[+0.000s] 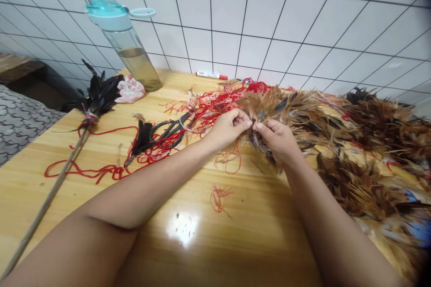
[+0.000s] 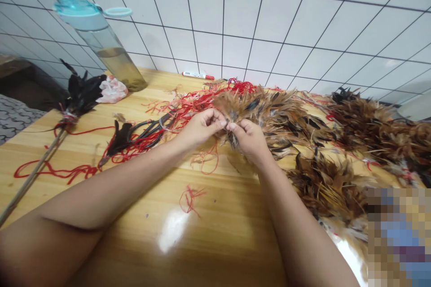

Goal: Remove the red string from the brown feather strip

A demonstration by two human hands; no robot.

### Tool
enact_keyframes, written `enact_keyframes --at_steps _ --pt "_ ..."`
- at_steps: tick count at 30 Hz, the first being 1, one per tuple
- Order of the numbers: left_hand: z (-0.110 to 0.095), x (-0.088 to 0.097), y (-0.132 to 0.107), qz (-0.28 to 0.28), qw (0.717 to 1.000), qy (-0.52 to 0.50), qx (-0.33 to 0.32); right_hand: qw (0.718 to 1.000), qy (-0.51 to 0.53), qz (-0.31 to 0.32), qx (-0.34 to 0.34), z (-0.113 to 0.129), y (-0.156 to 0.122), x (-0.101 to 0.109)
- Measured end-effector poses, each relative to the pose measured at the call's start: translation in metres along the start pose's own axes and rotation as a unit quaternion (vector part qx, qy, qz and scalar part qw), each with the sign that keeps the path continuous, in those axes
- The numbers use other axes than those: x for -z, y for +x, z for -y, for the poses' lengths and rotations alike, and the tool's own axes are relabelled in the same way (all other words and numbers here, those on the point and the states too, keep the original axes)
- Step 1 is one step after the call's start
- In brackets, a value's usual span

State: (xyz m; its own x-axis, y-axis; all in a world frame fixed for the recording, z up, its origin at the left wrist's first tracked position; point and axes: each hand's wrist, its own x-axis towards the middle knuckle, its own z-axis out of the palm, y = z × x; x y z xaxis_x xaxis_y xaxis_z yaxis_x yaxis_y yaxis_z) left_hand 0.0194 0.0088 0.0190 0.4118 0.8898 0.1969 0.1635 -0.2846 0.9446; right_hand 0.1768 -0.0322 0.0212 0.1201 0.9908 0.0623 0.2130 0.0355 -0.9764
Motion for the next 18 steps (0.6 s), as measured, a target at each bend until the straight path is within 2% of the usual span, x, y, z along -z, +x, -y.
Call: enact_keyframes --at_steps 2,5,8,11,14,18 --pt "0.001 0.003 -0.001 0.044 0.988 0.146 -0.015 1.000 0.011 -0.015 -0.009 0.005 0.001 0.005" --pt "-0.001 0.003 -0.005 0.103 0.939 0.327 -0.029 0.999 0.028 -0.024 -0.021 0.009 0.001 0.007" --pt "-0.005 0.000 -0.011 0.114 0.897 0.427 -0.014 0.999 0.024 -0.032 -0.027 0.008 -0.001 0.003" --pt "-0.008 -0.001 -0.013 0.130 0.873 0.471 -0.006 0.998 0.030 -0.037 -0.029 0.006 -0.002 -0.001" --pt "-0.007 0.002 -0.009 0.132 0.877 0.462 0.001 0.997 0.048 -0.048 -0.031 0.004 -0.001 -0.003" --pt "-0.003 0.011 -0.001 0.079 0.942 0.325 0.011 0.996 0.055 -0.059 -0.027 -0.002 0.002 -0.003"
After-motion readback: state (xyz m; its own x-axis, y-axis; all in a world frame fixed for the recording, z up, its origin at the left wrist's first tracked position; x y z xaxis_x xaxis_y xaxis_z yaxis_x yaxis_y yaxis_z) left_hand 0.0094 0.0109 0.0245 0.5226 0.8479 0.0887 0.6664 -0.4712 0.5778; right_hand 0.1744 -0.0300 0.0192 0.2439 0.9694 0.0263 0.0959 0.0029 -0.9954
